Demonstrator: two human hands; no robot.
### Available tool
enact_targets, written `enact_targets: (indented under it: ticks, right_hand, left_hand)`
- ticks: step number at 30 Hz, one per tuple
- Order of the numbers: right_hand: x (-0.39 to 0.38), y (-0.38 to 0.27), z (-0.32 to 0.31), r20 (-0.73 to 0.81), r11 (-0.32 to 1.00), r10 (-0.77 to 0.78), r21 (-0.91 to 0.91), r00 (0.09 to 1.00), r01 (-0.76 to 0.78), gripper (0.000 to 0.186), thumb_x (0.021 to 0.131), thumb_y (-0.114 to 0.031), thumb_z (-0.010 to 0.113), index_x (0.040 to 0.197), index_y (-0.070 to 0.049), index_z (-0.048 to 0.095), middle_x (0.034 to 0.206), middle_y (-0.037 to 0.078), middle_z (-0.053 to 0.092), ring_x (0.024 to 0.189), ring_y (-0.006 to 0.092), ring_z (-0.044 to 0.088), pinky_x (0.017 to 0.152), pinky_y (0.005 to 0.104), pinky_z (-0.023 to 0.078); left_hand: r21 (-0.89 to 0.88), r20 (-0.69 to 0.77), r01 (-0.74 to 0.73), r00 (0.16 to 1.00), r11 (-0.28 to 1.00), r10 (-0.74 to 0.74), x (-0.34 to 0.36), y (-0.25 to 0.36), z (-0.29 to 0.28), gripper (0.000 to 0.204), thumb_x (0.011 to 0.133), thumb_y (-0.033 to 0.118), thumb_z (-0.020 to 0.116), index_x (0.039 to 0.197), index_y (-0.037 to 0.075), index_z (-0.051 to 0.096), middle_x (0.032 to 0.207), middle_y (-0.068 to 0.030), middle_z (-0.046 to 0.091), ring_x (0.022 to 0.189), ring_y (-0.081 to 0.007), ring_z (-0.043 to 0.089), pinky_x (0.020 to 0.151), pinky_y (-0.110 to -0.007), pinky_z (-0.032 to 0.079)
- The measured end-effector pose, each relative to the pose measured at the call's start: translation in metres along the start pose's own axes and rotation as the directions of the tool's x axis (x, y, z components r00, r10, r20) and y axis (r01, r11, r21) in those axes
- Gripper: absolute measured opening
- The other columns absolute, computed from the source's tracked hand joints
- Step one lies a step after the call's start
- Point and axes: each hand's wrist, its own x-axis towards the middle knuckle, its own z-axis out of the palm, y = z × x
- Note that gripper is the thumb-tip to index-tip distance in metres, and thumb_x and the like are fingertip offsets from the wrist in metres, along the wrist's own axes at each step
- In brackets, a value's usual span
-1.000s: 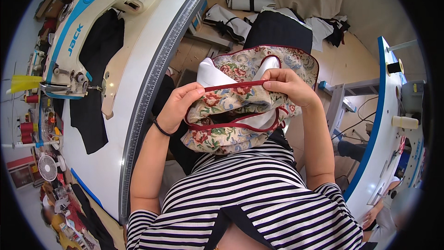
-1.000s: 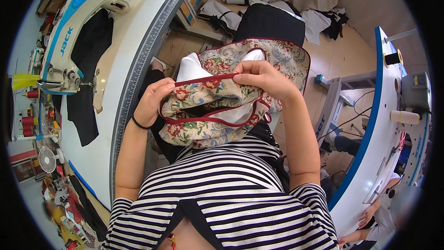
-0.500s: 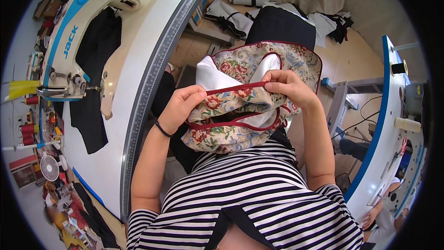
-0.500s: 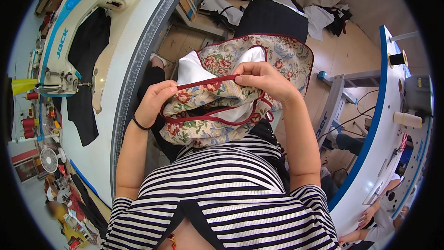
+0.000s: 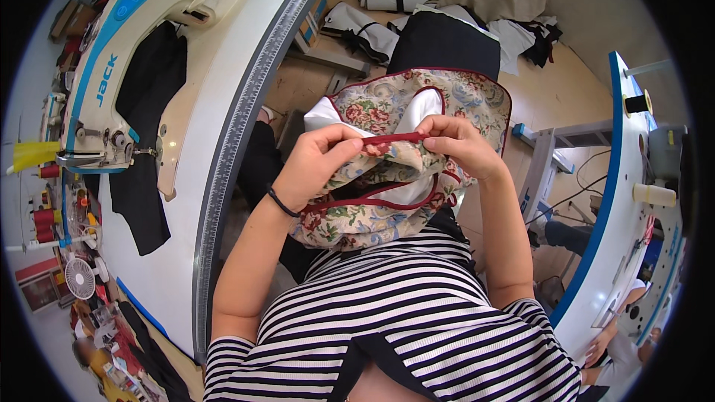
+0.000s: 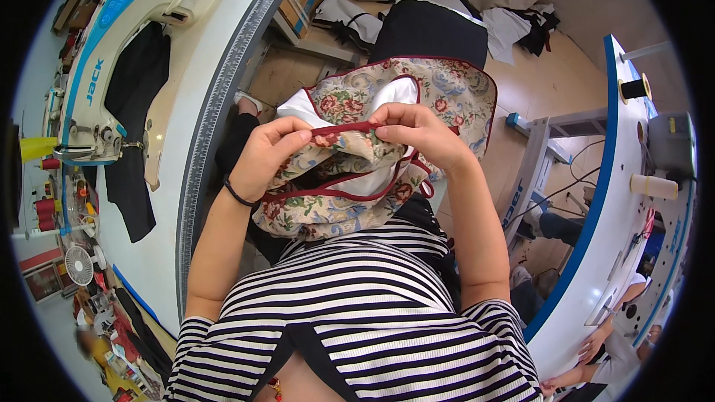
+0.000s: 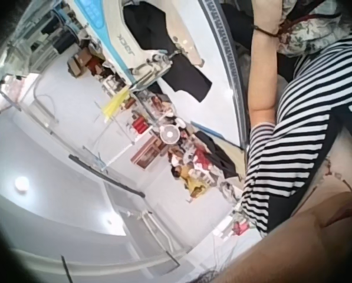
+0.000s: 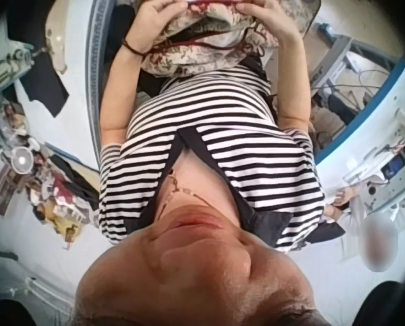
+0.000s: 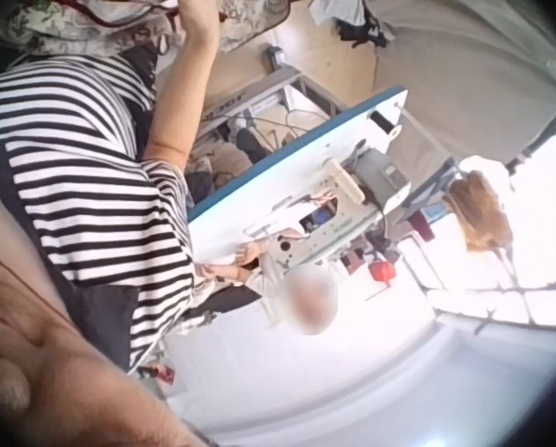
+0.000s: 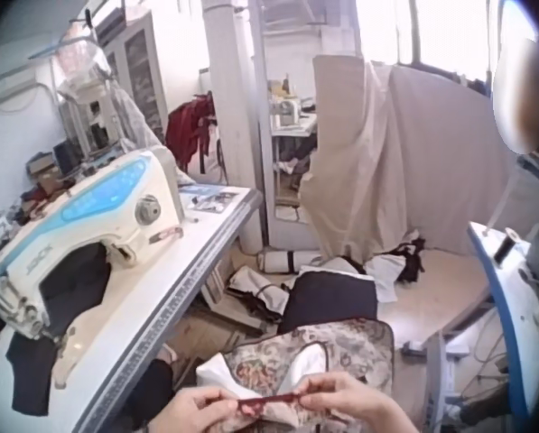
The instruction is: The person sews a black fabric piece using a sewing machine, then cuts a red fabric strip from a floral-patterned bag with scissors. The person handles the fabric and bag throughout the process.
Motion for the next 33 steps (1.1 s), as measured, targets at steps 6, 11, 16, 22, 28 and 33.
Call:
enact_targets:
  ticks: [6, 11, 16, 22, 28, 33]
  right_hand:
    - [0.004, 0.009, -0.009, 0.046, 0.999, -0.042, 0.025, 0.998, 0.041, 0.023, 0.083, -0.007, 0.056, 0.104, -0.001, 0.062, 0.09, -0.002, 0.061, 0.079, 0.0047, 0.053, 0.072, 0.0203, 0.041]
    - [0.005, 0.005, -0.005, 0.013, 0.991, -0.106, 0.084, 0.994, 0.105, 0.032, 0.081, -0.007, 0.055, 0.112, 0.002, 0.058, 0.102, 0.005, 0.063, 0.092, 0.0108, 0.058, 0.086, 0.0244, 0.044]
    - [0.006, 0.006, -0.01, -0.016, 0.962, -0.233, 0.144, 0.972, 0.233, 0.038, 0.084, -0.006, 0.054, 0.121, 0.0, 0.056, 0.113, 0.006, 0.061, 0.105, 0.0118, 0.055, 0.095, 0.0286, 0.04]
    - [0.006, 0.0, 0.004, -0.132, 0.983, -0.165, -0.107, 0.977, 0.152, 0.031, 0.086, -0.021, 0.062, 0.11, -0.002, 0.059, 0.106, 0.004, 0.061, 0.096, 0.0108, 0.055, 0.088, 0.0264, 0.042]
    - [0.013, 0.008, 0.001, -0.17, 0.961, -0.249, -0.164, 0.954, 0.222, 0.019, 0.089, -0.017, 0.058, 0.095, 0.001, 0.06, 0.086, 0.0, 0.06, 0.081, 0.0065, 0.053, 0.074, 0.0222, 0.043]
    - [0.012, 0.006, 0.005, -0.187, 0.963, -0.263, -0.106, 0.947, 0.247, 0.016, 0.091, -0.015, 0.056, 0.095, 0.001, 0.06, 0.087, -0.001, 0.06, 0.08, 0.006, 0.052, 0.074, 0.0202, 0.042]
  left_hand:
    - [-0.263, 0.031, 0.1, 0.995, 0.96, -0.095, 0.001, -0.001, -0.006, 0.013, 0.088, 0.012, 0.055, 0.091, 0.0, 0.061, 0.087, -0.002, 0.064, 0.08, -0.0061, 0.057, 0.076, -0.02, 0.045]
    - [-0.232, 0.039, 0.097, 0.995, 0.968, -0.091, 0.003, -0.005, -0.009, 0.018, 0.089, 0.017, 0.059, 0.095, 0.0, 0.064, 0.092, -0.0034, 0.065, 0.085, -0.0071, 0.059, 0.081, -0.021, 0.045]
    - [-0.273, 0.019, 0.09, 0.996, 0.958, -0.089, 0.006, -0.007, -0.014, 0.018, 0.089, 0.018, 0.06, 0.096, 0.002, 0.064, 0.09, -0.0027, 0.065, 0.085, -0.0075, 0.058, 0.081, -0.022, 0.044]
    - [-0.253, -0.026, 0.039, 0.999, 0.967, -0.047, 0.007, -0.004, -0.011, 0.012, 0.089, 0.015, 0.058, 0.092, 0.003, 0.061, 0.088, -0.0009, 0.063, 0.08, -0.0058, 0.057, 0.076, -0.021, 0.046]
    - [-0.22, -0.009, 0.051, 0.999, 0.974, -0.054, 0.009, -0.003, -0.018, 0.014, 0.089, 0.014, 0.056, 0.094, 0.002, 0.06, 0.09, -0.0023, 0.064, 0.082, -0.0068, 0.059, 0.078, -0.021, 0.046]
    - [-0.157, 0.011, 0.034, 0.999, 0.987, -0.033, 0.002, 0.001, -0.023, 0.018, 0.089, 0.016, 0.057, 0.096, 0.002, 0.064, 0.087, 0.0028, 0.061, 0.078, -0.0029, 0.052, 0.073, -0.018, 0.041]
